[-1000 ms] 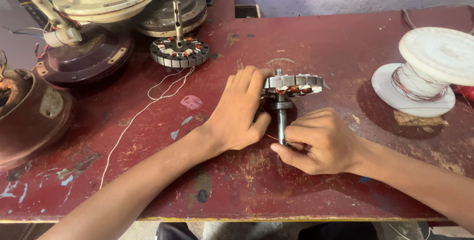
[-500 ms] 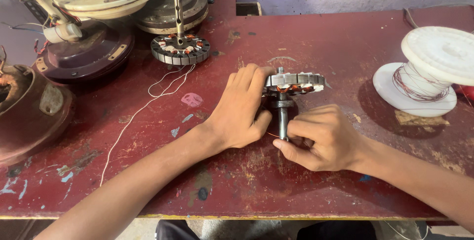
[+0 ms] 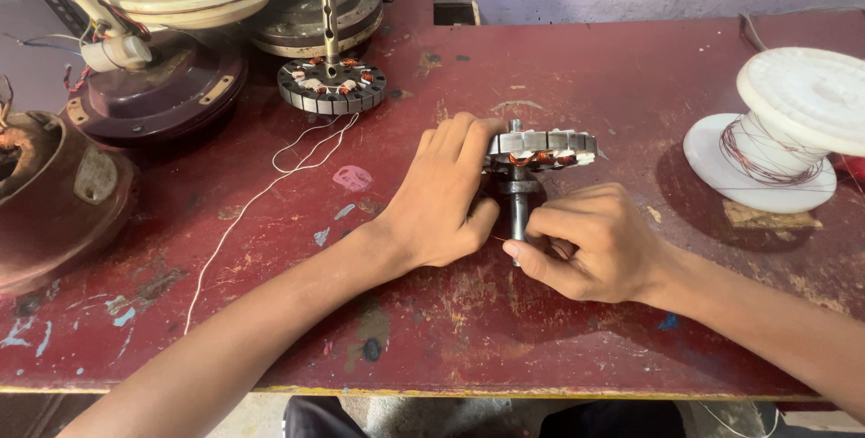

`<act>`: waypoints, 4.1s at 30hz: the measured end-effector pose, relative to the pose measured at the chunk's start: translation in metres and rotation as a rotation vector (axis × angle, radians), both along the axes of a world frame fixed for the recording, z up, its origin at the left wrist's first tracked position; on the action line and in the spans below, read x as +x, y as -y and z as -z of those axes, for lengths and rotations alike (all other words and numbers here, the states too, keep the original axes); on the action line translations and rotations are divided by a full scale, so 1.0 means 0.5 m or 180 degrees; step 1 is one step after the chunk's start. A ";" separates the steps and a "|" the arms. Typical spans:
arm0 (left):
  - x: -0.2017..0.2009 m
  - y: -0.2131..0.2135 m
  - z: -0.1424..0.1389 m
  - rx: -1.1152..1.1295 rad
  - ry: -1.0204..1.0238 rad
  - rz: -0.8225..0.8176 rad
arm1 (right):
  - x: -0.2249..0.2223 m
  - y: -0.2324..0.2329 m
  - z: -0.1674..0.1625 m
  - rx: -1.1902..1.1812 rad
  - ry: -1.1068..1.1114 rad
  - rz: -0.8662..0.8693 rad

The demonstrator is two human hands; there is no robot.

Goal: The person winds copper wire around the slots of a motor armature by hand, using a yellow screwdriver to push the wire into place. The person rotates the armature and continues winding the wire around its segments.

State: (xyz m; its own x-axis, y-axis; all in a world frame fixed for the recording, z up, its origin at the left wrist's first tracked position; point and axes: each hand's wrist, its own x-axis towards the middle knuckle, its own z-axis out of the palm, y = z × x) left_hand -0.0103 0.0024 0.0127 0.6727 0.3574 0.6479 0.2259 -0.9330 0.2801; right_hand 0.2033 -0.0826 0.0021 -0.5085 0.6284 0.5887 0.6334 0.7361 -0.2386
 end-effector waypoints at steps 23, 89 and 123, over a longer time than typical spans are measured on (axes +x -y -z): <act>0.000 0.000 0.000 0.0059 0.0018 -0.0006 | 0.013 -0.007 0.017 0.0562 -0.0016 -0.0019; 0.009 -0.005 0.002 0.0064 0.0041 0.0004 | 0.125 0.020 -0.148 -0.2341 0.1144 -0.0173; 0.018 -0.012 0.011 0.0120 0.0060 -0.0006 | 0.308 -0.067 -0.060 -0.2740 -0.3451 -0.1382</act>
State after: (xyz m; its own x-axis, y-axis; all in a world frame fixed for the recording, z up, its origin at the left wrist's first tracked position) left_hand -0.0015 0.0084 0.0071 0.6595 0.3335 0.6736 0.2225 -0.9426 0.2488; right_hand 0.3574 -0.0492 0.0319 -0.3056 0.8942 0.3272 -0.3735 0.2035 -0.9050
